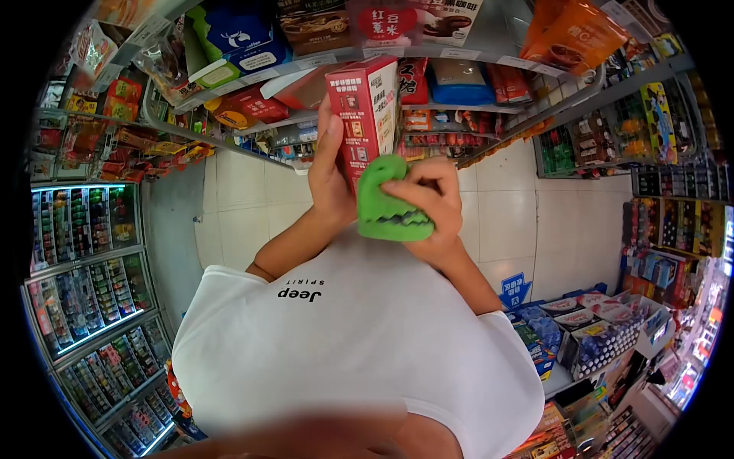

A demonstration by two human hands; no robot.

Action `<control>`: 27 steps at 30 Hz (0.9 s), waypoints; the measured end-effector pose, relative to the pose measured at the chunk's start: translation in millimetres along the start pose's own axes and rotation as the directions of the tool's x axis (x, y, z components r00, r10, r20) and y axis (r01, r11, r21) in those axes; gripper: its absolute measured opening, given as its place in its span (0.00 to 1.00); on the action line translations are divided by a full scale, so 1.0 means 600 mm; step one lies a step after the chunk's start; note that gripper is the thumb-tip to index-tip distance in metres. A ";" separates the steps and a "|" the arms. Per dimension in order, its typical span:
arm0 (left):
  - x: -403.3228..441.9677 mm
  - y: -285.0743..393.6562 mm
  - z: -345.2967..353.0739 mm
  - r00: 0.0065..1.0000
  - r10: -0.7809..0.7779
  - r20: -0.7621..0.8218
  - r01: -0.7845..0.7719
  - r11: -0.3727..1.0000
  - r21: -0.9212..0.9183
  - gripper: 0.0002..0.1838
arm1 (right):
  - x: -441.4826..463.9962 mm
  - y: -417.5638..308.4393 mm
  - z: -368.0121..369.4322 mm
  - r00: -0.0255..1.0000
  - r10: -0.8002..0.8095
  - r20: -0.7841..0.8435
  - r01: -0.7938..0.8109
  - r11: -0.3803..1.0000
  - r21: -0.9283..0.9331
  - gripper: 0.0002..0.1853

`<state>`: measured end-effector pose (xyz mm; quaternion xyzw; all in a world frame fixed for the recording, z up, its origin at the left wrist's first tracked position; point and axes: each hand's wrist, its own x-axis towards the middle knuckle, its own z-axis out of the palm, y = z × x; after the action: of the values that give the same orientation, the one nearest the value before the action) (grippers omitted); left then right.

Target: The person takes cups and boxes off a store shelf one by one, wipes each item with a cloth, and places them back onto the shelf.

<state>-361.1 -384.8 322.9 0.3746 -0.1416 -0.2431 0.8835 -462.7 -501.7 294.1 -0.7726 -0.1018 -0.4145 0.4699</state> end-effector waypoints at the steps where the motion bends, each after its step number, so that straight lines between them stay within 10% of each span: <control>1: 0.002 -0.001 0.004 0.998 0.052 0.040 -0.056 0.994 0.095 0.34 | -0.003 0.009 -0.005 0.991 0.122 -0.054 -0.121 0.992 0.021 0.25; 5: 0.004 0.004 0.003 0.951 0.022 0.307 -0.148 0.906 0.395 0.34 | 0.008 -0.003 0.003 0.613 0.768 -0.184 -0.465 0.539 0.702 0.30; 11: 0.009 0.035 -0.016 0.898 -0.140 0.417 -0.099 0.860 0.501 0.34 | -0.003 0.004 -0.009 0.736 0.672 -0.089 -0.344 0.484 0.805 0.45; 16: 0.025 0.037 -0.038 0.956 -0.120 0.266 -0.007 0.902 0.432 0.58 | 0.000 -0.006 -0.010 0.683 0.727 0.067 -0.484 0.381 0.788 0.47; 27: -0.011 0.081 -0.047 0.940 -0.069 0.334 -0.078 0.909 0.409 0.50 | -0.012 0.032 -0.012 0.730 0.665 0.156 -0.478 0.335 0.812 0.37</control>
<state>-338.6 -335.4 339.1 0.5059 -0.3417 -0.2662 0.7459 -461.0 -515.9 278.0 -0.4053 0.0491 -0.2028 0.8900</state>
